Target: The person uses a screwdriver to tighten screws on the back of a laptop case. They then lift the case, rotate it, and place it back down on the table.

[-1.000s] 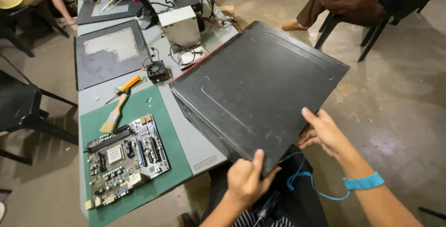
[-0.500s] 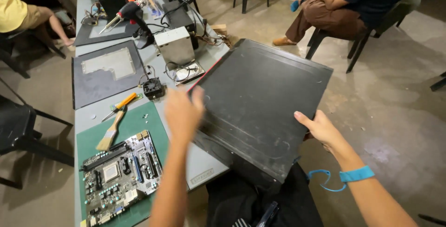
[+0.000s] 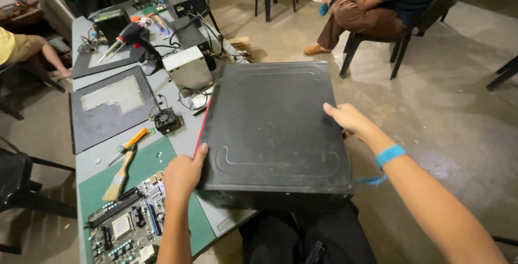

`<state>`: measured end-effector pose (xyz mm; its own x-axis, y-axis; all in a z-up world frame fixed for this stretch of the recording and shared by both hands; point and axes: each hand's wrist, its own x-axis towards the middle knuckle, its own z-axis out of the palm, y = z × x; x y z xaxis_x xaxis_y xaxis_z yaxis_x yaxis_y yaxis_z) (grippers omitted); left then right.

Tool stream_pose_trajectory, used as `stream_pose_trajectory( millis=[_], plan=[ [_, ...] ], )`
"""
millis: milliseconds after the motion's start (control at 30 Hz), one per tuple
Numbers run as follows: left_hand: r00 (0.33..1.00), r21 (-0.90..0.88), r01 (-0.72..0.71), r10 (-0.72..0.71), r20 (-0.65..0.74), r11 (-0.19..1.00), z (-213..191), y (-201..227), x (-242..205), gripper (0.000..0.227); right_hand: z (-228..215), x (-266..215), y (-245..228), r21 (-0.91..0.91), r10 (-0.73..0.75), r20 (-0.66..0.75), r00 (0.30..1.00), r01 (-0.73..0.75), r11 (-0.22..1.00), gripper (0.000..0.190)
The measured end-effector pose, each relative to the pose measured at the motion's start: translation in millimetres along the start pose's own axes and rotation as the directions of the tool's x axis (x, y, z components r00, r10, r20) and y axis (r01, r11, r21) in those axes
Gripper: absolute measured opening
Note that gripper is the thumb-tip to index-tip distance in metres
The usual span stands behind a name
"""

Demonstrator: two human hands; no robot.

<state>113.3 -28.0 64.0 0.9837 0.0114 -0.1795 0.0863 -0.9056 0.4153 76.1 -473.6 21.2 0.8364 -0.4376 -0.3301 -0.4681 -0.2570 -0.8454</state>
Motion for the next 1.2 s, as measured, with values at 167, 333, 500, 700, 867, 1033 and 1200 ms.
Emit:
stream_pose_trajectory(
  millis=[167,333,500,700,867,1033,1200],
  plan=[
    [0.993,-0.110,0.076,-0.065,0.102,0.991,-9.8,-24.7,-4.6,0.097,28.2,58.3,-25.1,-0.213,-0.075,-0.148,0.986,0.042,0.976,0.075],
    [0.999,-0.512,0.035,-0.031,0.018,0.859,-12.1,-17.6,45.3,0.077,60.7,86.2,-64.3,-0.187,-0.047,-0.215,0.975,0.006,0.982,0.092],
    [0.985,-0.652,0.089,-0.163,-0.054,0.753,2.3,10.6,116.2,0.074,55.4,137.1,-47.6,0.123,-0.005,-0.161,0.987,0.025,0.992,0.076],
    [0.964,-0.442,0.101,-0.198,-0.180,0.891,39.6,11.7,142.0,0.070,44.1,237.6,0.0,0.262,0.023,-0.011,1.000,-0.019,0.965,0.081],
    [0.956,-0.472,0.111,-0.224,-0.191,0.875,40.5,6.1,138.1,0.080,42.8,199.7,-19.7,0.285,0.108,0.099,0.989,-0.132,0.949,0.081],
    [0.940,-0.401,0.115,-0.231,-0.252,0.909,39.6,17.0,132.5,0.082,38.3,167.5,-34.0,0.272,0.167,0.214,0.962,-0.223,0.936,0.070],
    [0.931,-0.393,0.120,-0.241,-0.273,0.912,28.6,24.1,117.3,0.078,46.0,100.0,-63.4,0.296,0.111,0.133,0.985,-0.147,0.944,0.073]
  ],
)
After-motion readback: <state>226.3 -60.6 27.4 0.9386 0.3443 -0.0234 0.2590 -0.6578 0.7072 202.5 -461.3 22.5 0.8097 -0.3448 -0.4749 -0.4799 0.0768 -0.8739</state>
